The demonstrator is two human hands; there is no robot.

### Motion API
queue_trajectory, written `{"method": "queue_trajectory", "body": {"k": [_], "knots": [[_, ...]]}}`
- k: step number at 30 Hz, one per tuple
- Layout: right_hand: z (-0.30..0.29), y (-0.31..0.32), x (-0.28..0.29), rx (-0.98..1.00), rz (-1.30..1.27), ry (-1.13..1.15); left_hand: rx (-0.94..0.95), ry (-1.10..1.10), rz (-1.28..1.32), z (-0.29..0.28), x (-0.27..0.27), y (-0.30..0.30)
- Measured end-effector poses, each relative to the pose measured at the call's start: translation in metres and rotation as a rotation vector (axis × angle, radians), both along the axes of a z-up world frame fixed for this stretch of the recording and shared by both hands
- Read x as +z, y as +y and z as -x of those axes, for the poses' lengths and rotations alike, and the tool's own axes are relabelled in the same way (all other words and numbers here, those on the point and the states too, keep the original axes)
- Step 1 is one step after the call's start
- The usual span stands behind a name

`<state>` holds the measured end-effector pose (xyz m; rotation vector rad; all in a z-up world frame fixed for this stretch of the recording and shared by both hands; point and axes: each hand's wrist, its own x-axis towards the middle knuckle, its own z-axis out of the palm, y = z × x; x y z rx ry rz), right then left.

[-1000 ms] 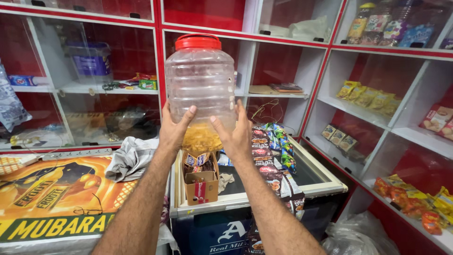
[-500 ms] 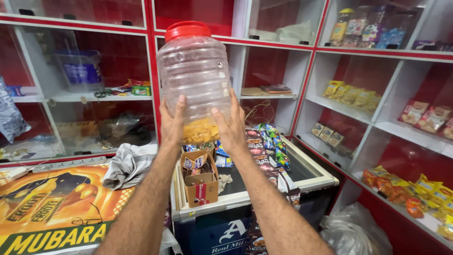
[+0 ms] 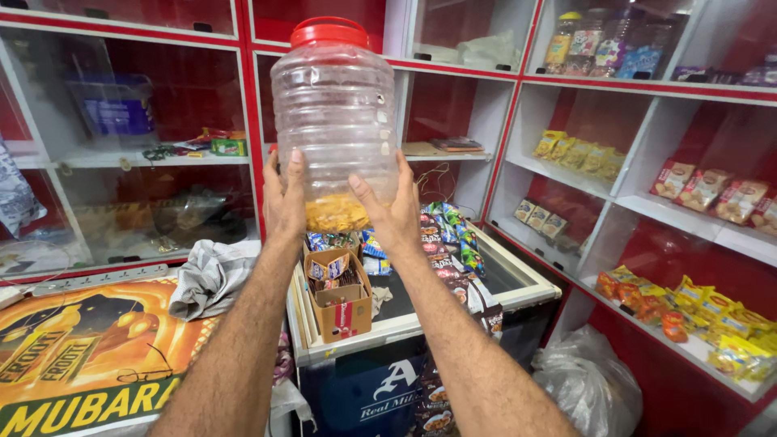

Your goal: The person wipes the interior surfaces of a glass display cabinet with a cloth, then picks up a large plastic jar filled with snacks from a counter and places it onto the shelf. They repeat this process with a second jar, arranging both on the shelf.

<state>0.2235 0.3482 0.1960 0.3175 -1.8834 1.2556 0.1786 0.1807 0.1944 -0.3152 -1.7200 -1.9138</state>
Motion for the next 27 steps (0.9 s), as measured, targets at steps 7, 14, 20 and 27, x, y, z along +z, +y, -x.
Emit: {"method": "queue_trajectory", "body": {"k": [7, 14, 20, 27], "knots": [[-0.004, 0.004, -0.01, 0.02, -0.012, 0.011, -0.033, 0.023, 0.016, 0.002, -0.009, 0.003], [-0.004, 0.023, -0.005, 0.169, 0.039, -0.058, -0.019, 0.066, 0.009, -0.001, -0.002, 0.008], [-0.007, 0.059, 0.001, 0.171, 0.013, -0.022, 0.019, -0.051, 0.015, -0.01, 0.004, 0.021], [-0.017, 0.087, 0.007, 0.112, -0.015, -0.053, -0.001, 0.007, -0.021, -0.022, 0.016, 0.056]]}}
